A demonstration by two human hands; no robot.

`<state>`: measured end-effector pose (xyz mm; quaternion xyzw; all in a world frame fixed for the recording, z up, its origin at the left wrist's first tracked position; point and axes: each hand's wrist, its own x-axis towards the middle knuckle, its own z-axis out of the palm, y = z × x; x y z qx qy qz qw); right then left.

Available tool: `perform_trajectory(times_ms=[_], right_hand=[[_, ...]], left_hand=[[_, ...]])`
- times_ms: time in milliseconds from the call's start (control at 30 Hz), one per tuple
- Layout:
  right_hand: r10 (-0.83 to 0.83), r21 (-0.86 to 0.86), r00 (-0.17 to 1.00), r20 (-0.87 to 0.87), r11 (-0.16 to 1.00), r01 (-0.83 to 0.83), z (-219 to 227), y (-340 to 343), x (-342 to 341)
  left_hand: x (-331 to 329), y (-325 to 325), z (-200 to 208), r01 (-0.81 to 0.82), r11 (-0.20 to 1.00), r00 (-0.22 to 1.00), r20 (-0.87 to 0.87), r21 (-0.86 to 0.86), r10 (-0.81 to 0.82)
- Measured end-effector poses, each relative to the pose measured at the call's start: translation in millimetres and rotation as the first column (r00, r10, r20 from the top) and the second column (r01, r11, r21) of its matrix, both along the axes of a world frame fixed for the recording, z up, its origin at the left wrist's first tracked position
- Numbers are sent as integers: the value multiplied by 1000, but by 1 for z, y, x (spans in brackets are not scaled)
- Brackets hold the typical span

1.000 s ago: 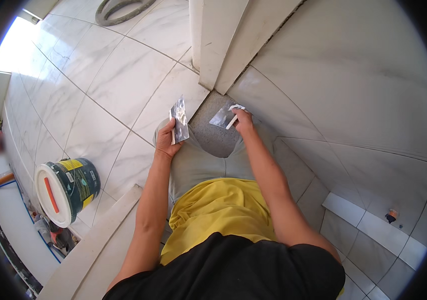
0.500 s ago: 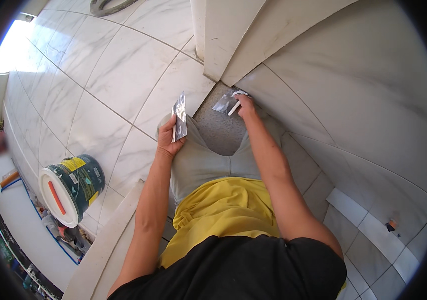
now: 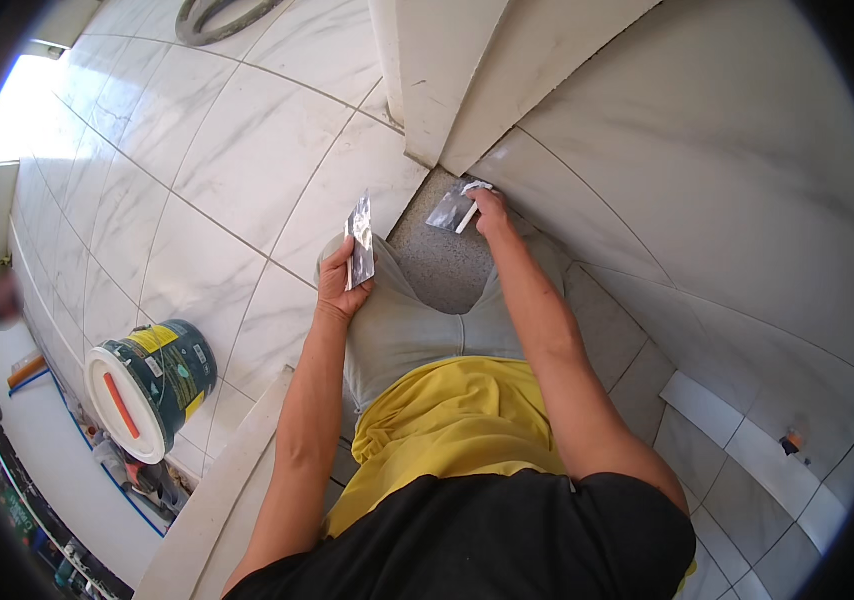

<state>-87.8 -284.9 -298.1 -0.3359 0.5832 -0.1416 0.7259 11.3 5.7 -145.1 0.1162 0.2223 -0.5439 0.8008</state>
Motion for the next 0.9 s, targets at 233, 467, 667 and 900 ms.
perform_trajectory(times_ms=[233, 467, 667, 900], right_hand=[[13, 53, 1000, -3, 999, -12, 32, 1, 2], [-2, 94, 998, 59, 996, -4, 55, 1, 0], [-11, 89, 994, 109, 996, 1, 74, 0, -3], [-16, 65, 984, 177, 998, 4, 95, -2, -8]], left_hand=[[-1, 1, 1, -8, 993, 999, 31, 121, 5], [-1, 3, -1, -9, 991, 999, 52, 135, 2], [-3, 1, 2, -18, 989, 998, 60, 150, 9], [-4, -2, 6, -25, 991, 998, 64, 129, 17]])
